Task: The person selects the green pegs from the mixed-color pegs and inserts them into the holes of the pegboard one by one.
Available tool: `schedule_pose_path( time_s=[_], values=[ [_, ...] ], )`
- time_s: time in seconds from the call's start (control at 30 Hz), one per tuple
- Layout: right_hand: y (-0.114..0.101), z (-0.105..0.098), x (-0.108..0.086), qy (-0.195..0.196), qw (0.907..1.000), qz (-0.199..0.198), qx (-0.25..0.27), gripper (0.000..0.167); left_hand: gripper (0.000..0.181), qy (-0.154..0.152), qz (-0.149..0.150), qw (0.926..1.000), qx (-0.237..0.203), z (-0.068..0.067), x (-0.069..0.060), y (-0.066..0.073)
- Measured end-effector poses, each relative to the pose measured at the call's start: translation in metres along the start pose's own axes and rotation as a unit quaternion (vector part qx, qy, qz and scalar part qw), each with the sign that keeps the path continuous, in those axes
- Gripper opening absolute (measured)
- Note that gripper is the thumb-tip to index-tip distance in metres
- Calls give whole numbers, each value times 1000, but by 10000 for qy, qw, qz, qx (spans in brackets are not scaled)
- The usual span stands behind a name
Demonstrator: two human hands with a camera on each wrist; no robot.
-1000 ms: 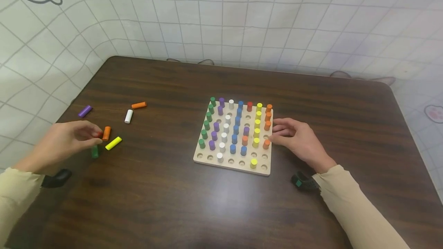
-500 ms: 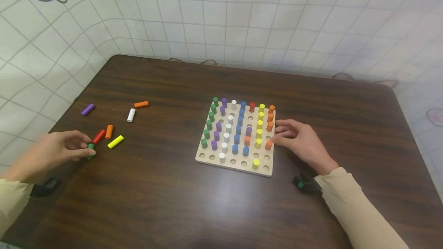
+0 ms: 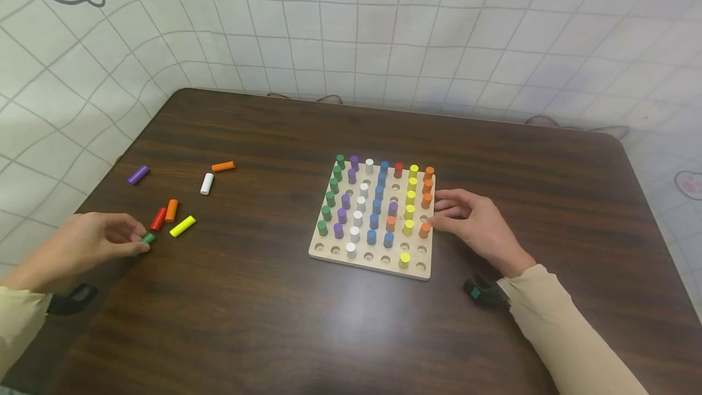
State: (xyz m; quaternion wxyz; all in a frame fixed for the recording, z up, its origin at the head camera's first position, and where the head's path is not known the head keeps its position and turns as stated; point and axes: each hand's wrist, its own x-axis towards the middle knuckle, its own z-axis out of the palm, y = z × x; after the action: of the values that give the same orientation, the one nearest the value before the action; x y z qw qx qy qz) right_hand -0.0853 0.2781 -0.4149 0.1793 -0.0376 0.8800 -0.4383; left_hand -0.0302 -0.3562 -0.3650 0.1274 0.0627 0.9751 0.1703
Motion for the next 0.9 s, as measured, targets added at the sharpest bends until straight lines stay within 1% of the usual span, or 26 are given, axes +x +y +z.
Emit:
schedule_pose_path(
  time_s=[0.13, 0.3, 0.53, 0.73, 0.9],
  values=[
    [-1, -1, 0, 21, 10000, -8, -16, 72, 23, -32, 108, 9999, -2, -1, 1, 5],
    [-1, -1, 0, 16, 10000, 1, -11, 72, 22, 35, 272, 9996, -69, -2, 3, 12],
    [0, 0, 0, 14, 10000, 9, 16, 72, 20, 52, 493, 9986, -188, -1, 7, 22],
    [1, 0, 0, 19, 10000, 1, 20, 72, 20, 194, 816, 9961, -279, 2, 13, 31],
    [1, 0, 0, 20, 10000, 20, 37, 73, 17, 218, 1105, 9924, -493, 4, 20, 41]
  ],
)
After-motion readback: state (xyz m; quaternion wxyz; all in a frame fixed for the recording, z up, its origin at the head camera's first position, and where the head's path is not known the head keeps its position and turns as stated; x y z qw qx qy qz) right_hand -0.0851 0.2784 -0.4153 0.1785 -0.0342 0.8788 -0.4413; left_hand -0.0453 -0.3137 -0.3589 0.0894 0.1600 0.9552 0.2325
